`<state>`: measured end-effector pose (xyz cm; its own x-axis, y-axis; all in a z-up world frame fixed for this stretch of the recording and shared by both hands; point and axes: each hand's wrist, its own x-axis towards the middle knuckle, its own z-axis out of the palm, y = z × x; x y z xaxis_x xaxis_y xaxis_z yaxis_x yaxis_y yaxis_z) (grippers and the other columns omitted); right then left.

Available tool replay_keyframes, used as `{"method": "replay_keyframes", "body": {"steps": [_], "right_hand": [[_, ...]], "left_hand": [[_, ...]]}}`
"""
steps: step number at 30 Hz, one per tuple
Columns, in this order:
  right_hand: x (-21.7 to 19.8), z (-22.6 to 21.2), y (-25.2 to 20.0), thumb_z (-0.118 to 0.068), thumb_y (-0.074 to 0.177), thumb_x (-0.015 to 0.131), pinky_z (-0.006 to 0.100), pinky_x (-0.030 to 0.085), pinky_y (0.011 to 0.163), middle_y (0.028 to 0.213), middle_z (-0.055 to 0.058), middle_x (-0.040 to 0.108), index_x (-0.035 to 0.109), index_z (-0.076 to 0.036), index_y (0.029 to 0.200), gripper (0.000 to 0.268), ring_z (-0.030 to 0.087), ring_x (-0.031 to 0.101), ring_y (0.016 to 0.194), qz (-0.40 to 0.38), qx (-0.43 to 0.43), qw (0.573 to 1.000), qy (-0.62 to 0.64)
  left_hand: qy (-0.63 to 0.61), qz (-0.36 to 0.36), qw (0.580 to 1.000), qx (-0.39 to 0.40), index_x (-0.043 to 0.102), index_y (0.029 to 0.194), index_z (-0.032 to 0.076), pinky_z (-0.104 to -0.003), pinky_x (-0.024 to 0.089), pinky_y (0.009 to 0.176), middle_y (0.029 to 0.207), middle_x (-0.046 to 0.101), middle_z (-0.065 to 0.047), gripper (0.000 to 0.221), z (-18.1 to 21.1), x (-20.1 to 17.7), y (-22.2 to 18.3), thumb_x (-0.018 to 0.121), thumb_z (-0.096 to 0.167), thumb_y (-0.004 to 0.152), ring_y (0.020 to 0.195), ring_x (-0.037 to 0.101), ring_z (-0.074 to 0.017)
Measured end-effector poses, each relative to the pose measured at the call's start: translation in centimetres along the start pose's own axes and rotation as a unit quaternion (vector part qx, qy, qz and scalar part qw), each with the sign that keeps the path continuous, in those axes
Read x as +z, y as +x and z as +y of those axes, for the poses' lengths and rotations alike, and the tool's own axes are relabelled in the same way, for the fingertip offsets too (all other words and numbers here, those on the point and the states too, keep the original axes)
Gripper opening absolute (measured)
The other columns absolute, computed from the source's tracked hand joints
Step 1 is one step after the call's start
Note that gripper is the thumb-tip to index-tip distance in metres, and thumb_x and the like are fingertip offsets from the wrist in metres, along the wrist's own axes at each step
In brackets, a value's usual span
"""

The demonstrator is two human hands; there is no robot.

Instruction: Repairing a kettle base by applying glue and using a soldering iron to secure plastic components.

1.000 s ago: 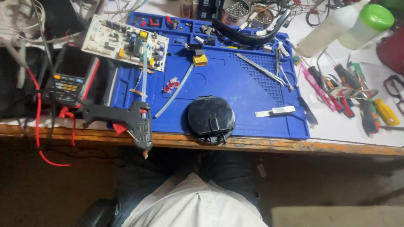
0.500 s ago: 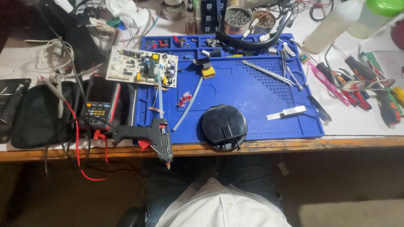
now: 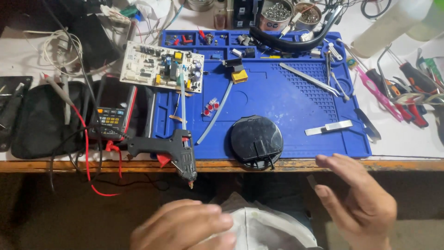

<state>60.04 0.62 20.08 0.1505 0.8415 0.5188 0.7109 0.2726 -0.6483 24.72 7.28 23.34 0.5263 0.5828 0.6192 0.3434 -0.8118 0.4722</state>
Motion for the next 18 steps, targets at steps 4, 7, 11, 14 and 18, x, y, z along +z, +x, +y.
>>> {"method": "replay_keyframes", "body": {"steps": [4,7,11,14,18], "right_hand": [[2.4,1.2,-0.7,-0.007,0.102,0.085,0.055,0.066,0.127,0.134,0.022,0.086,0.078,0.008,0.135,0.037,0.035,0.085,0.123,-0.004,-0.044,0.998,-0.039],[3.6,1.9,-0.6,-0.010,0.103,0.088,0.055,0.062,0.128,0.130,0.018,0.087,0.081,0.001,0.131,0.031,0.031,0.085,0.126,-0.015,-0.056,0.997,-0.058],[4.4,2.1,-0.1,-0.011,0.104,0.088,0.055,0.060,0.131,0.143,0.023,0.082,0.077,0.001,0.137,0.038,0.035,0.081,0.135,-0.018,-0.060,0.997,-0.048],[4.9,2.3,0.3,-0.017,0.104,0.088,0.055,0.059,0.132,0.150,0.025,0.078,0.074,0.003,0.144,0.047,0.039,0.077,0.142,-0.026,-0.056,0.996,-0.058],[5.2,3.0,0.3,-0.026,0.100,0.093,0.057,0.055,0.135,0.155,0.022,0.077,0.067,0.002,0.155,0.067,0.041,0.074,0.146,-0.036,-0.047,0.994,-0.089]], "left_hand": [[-0.034,0.024,0.999,-0.017,0.086,0.115,0.014,-0.039,0.075,0.100,0.122,0.091,-0.005,0.016,0.4,6.0,1.9,0.093,0.024,0.105,0.111,0.091,-0.0254],[-0.008,0.022,1.000,-0.002,0.085,0.126,0.004,-0.046,0.072,0.105,0.128,0.086,-0.014,0.022,-0.3,8.3,2.1,0.093,0.014,0.108,0.115,0.085,-0.0335],[0.049,0.045,0.998,0.000,0.084,0.128,0.003,-0.055,0.065,0.119,0.135,0.083,-0.017,0.020,-0.8,9.6,3.0,0.087,0.015,0.112,0.128,0.082,-0.0362],[0.062,0.041,0.997,-0.036,0.083,0.133,0.003,-0.061,0.060,0.126,0.141,0.081,-0.018,0.026,-1.5,10.3,3.1,0.088,0.018,0.112,0.137,0.078,-0.0381],[0.057,0.031,0.994,-0.083,0.080,0.136,0.004,-0.063,0.055,0.130,0.146,0.080,-0.018,0.033,-2.3,11.3,3.3,0.087,0.024,0.111,0.142,0.076,-0.0402]]}}
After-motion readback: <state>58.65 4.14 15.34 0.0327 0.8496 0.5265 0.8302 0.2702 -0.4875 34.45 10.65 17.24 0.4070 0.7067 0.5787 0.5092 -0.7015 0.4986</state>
